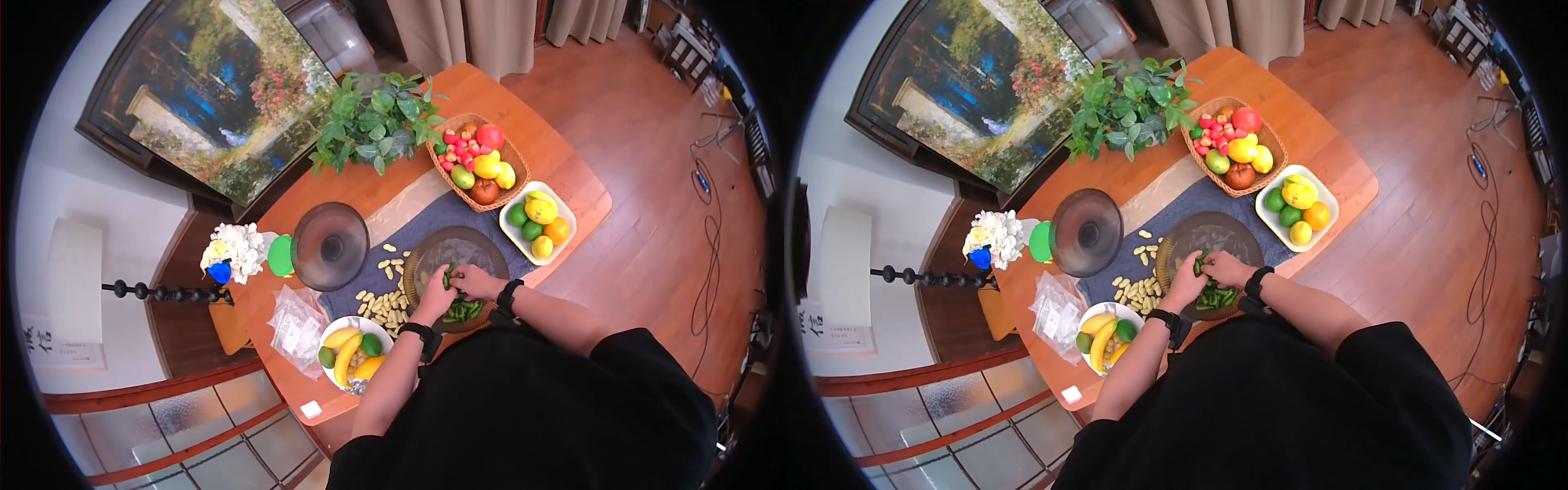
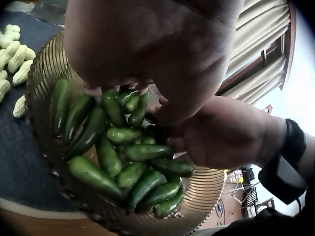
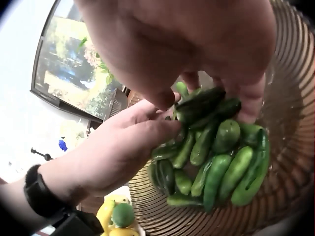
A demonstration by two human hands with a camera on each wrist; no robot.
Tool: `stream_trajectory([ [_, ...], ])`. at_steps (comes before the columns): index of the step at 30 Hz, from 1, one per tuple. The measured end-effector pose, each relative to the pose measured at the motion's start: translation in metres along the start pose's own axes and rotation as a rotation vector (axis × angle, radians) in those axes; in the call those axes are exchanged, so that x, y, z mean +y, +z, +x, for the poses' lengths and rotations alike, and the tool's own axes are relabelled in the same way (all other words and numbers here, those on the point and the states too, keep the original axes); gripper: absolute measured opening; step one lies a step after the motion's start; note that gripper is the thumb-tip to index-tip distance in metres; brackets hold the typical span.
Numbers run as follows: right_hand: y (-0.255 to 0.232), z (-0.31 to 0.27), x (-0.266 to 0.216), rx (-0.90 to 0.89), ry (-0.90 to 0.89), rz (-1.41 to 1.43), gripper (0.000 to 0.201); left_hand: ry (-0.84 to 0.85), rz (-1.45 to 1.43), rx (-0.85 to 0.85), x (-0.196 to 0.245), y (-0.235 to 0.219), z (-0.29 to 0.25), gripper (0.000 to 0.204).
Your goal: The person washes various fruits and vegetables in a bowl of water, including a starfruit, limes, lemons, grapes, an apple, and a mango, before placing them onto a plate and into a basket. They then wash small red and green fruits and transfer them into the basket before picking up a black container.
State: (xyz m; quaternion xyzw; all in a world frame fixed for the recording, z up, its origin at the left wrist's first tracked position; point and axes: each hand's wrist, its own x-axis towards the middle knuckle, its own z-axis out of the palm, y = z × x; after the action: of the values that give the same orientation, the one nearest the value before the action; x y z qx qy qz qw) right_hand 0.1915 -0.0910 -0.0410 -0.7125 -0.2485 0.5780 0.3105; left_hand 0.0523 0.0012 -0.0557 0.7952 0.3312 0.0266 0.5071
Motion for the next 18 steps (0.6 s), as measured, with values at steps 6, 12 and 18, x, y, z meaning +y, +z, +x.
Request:
stream_trajectory([
  [6, -0.028, -0.022, -0.040, -0.082, -0.106, -0.149, 0.029, 0.204, 0.004, 0.064, 0.033, -0.030, -0.005, 0.038],
  [12, -0.041, -0.003, -0.017, 0.085, -0.514, -0.555, 0.027, 0.276, 0.305, -0.003, 0.010, -0.048, 0.002, 0.029],
  [18, -0.030, -0.003, -0.028, 0.171, -0.712, -0.915, 0.041, 0.224, 0.522, 0.069, 0.006, -0.038, -0.008, 0.048],
])
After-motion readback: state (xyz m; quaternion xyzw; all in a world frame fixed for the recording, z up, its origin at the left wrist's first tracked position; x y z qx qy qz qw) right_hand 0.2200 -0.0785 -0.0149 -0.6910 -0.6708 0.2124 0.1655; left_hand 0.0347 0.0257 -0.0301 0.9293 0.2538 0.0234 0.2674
